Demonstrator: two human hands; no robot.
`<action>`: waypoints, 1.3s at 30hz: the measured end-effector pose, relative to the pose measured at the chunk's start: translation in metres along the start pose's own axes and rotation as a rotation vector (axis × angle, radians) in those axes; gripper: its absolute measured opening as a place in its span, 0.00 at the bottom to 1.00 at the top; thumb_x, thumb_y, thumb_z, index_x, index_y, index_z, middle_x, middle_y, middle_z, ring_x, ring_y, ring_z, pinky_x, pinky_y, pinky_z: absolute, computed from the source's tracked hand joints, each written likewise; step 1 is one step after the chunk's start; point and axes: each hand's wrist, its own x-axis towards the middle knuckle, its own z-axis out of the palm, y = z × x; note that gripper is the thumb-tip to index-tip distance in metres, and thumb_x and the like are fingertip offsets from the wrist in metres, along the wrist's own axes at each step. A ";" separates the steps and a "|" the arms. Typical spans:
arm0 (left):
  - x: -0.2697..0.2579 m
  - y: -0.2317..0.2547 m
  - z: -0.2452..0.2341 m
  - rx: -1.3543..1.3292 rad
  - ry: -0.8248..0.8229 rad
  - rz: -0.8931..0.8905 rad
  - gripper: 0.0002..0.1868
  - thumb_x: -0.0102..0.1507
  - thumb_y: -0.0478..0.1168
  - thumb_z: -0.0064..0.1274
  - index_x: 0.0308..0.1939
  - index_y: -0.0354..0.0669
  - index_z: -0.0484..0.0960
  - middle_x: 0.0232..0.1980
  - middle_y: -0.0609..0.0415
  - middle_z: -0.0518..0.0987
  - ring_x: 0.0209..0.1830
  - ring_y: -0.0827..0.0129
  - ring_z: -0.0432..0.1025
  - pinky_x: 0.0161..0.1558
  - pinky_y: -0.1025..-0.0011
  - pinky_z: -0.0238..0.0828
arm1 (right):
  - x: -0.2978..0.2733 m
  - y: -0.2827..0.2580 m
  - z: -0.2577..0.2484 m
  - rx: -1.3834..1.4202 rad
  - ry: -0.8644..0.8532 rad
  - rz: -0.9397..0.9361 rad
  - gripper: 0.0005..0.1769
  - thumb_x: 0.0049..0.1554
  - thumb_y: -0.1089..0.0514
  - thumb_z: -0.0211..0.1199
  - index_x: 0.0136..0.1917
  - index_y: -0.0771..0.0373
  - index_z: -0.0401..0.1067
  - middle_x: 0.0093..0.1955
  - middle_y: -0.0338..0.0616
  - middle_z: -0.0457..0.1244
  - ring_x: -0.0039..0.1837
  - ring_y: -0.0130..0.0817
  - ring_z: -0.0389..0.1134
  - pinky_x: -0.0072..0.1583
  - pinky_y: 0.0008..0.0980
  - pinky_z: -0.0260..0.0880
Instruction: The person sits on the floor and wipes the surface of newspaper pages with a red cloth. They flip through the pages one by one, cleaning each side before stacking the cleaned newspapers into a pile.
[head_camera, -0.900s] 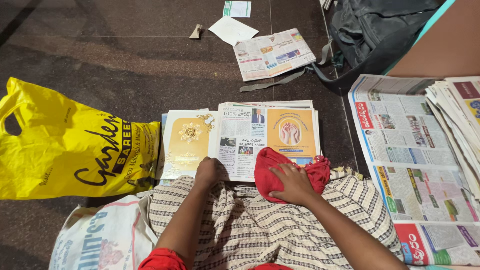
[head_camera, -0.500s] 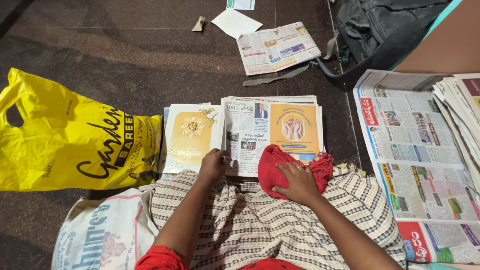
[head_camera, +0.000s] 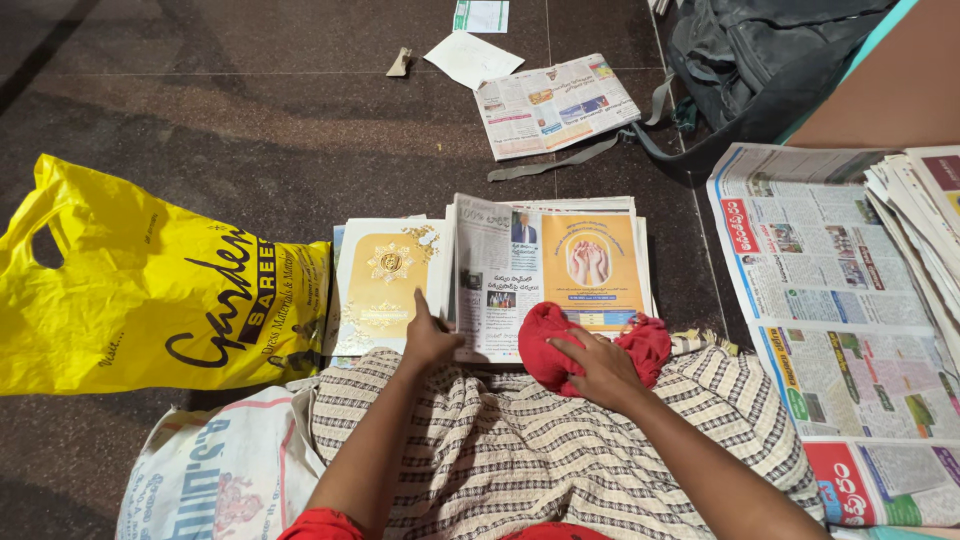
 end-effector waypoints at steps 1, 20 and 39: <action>0.012 -0.011 0.001 -0.011 -0.011 0.007 0.57 0.52 0.30 0.63 0.79 0.37 0.42 0.49 0.38 0.83 0.42 0.55 0.81 0.45 0.64 0.83 | 0.000 0.001 -0.001 0.084 -0.002 0.047 0.41 0.51 0.54 0.69 0.75 0.38 0.61 0.80 0.44 0.51 0.76 0.45 0.56 0.72 0.42 0.61; 0.023 -0.025 0.015 0.304 0.095 0.209 0.18 0.61 0.45 0.55 0.51 0.40 0.85 0.47 0.40 0.84 0.47 0.50 0.79 0.53 0.58 0.75 | 0.089 0.067 -0.030 0.255 0.301 0.474 0.47 0.51 0.42 0.71 0.78 0.55 0.56 0.80 0.56 0.43 0.78 0.56 0.47 0.74 0.58 0.55; 0.093 -0.084 0.028 -0.017 0.174 0.041 0.19 0.50 0.35 0.68 0.45 0.40 0.89 0.43 0.46 0.87 0.43 0.62 0.83 0.51 0.69 0.78 | 0.128 -0.033 -0.014 0.093 0.047 0.512 0.72 0.38 0.25 0.75 0.84 0.38 0.35 0.87 0.50 0.32 0.84 0.62 0.38 0.73 0.71 0.50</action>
